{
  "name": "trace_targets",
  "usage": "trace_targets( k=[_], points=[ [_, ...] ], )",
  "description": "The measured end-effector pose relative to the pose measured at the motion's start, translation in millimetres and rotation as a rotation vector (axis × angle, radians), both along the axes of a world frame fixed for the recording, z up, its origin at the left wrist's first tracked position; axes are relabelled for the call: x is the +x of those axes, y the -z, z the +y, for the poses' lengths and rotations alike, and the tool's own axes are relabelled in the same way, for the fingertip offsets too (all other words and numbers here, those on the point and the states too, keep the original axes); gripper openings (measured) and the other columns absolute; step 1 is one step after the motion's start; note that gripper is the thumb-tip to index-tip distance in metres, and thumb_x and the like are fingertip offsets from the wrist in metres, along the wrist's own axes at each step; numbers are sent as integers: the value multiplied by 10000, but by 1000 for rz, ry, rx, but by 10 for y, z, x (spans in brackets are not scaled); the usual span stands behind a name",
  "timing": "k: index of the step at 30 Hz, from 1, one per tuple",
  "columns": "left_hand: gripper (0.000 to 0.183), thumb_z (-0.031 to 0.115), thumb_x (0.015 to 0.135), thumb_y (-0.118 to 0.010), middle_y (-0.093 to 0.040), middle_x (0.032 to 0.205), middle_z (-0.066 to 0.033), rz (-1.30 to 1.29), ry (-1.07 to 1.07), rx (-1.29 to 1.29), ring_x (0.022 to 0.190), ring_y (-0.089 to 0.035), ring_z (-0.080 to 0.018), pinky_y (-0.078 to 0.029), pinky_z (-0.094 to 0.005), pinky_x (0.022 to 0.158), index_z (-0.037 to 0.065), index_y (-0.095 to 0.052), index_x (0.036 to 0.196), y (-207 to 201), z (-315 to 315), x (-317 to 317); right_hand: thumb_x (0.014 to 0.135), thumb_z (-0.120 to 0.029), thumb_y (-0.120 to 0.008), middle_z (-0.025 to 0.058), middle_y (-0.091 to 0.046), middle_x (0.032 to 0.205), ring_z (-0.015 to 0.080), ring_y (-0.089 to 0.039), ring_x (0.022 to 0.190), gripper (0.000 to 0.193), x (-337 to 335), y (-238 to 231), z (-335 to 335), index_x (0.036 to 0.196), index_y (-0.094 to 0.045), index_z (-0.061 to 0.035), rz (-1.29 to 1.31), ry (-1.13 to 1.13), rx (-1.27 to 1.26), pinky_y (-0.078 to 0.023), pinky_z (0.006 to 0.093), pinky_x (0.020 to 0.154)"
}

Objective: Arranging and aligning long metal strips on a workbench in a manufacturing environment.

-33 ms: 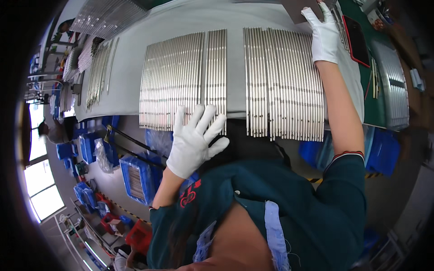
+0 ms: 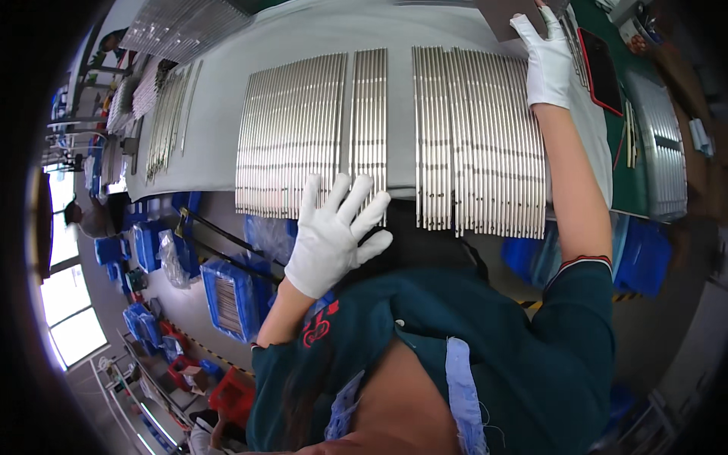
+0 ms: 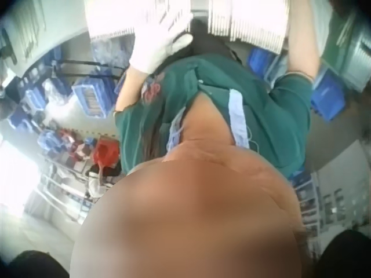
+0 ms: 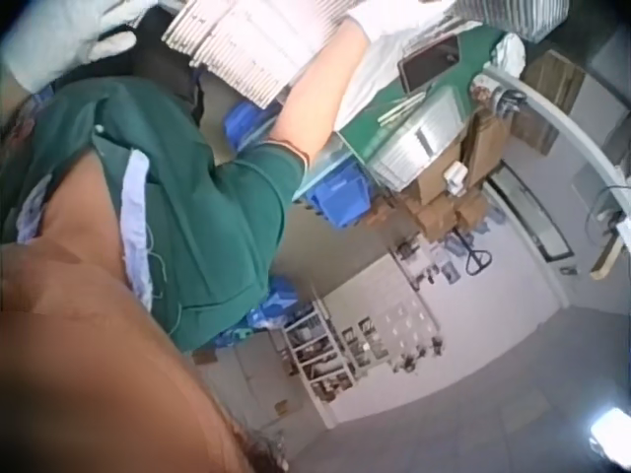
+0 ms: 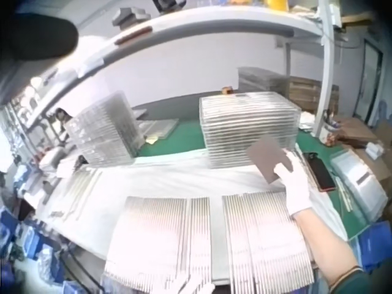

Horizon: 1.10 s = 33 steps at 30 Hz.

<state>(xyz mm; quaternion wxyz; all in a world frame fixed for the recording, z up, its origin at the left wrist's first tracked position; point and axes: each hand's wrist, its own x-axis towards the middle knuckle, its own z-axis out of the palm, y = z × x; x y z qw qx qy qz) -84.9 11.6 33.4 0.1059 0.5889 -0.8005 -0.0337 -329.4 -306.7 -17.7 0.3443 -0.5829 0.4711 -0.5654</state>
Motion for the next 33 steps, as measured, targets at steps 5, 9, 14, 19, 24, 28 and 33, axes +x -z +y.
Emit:
trace_targets(
  k=[5,9,14,19,24,28,33],
  points=[
    [566,394,818,-760,-572,1267,-109,169,175,-44,1174,-560,-305,-398,-530,1065,122,-586,1282,56,-116,-159,956,-225,-753,80,-665,1303,143,-636,1164,531,99,-113,105,1439,-586,-80,-138,-38,29,-491,282,1034],
    [646,493,796,-753,-576,1242,-125,52,-3,-44,1149,-565,-321,-400,-547,1042,64,-585,1249,-36,-54,138,956,-184,-756,65,-673,1290,117,-638,1153,510,132,-140,156,1429,-597,-80,-116,3,20,-482,273,1031],
    [730,530,754,-782,-590,1265,-165,-51,-178,-80,1145,-559,-372,-384,-599,1043,58,-606,1281,40,141,469,958,-221,-757,75,-647,1337,136,-623,1183,539,88,-114,149,1444,-581,-67,-125,-40,34,-478,280,1044],
    [710,492,738,-809,-589,1266,-168,-59,-187,-115,1139,-561,-369,-381,-598,1040,73,-611,1276,101,146,417,961,-207,-754,77,-649,1332,128,-627,1172,533,131,-152,166,1445,-578,-69,-112,-27,52,-484,272,1033],
    [701,459,757,-810,-572,1288,-159,9,-121,-59,1152,-565,-349,-389,-609,1029,109,-578,1318,100,78,307,965,-174,-747,71,-682,1270,115,-661,1109,522,120,-151,169,1446,-575,-70,-164,-42,76,-502,258,1002],
    [668,463,772,-794,-574,1272,-136,41,-49,-45,1180,-568,-310,-380,-599,1061,128,-583,1310,86,7,129,955,-161,-755,73,-691,1238,112,-665,1089,522,154,-178,188,1438,-579,-66,-118,-32,44,-520,262,976],
    [633,463,810,-749,-552,1262,-79,63,44,-9,1184,-540,-245,-344,-564,1118,129,-582,1322,95,-51,-40,949,-141,-759,80,-691,1237,112,-661,1089,530,139,-177,185,1440,-575,-67,-156,-43,57,-522,253,964]
  ],
)
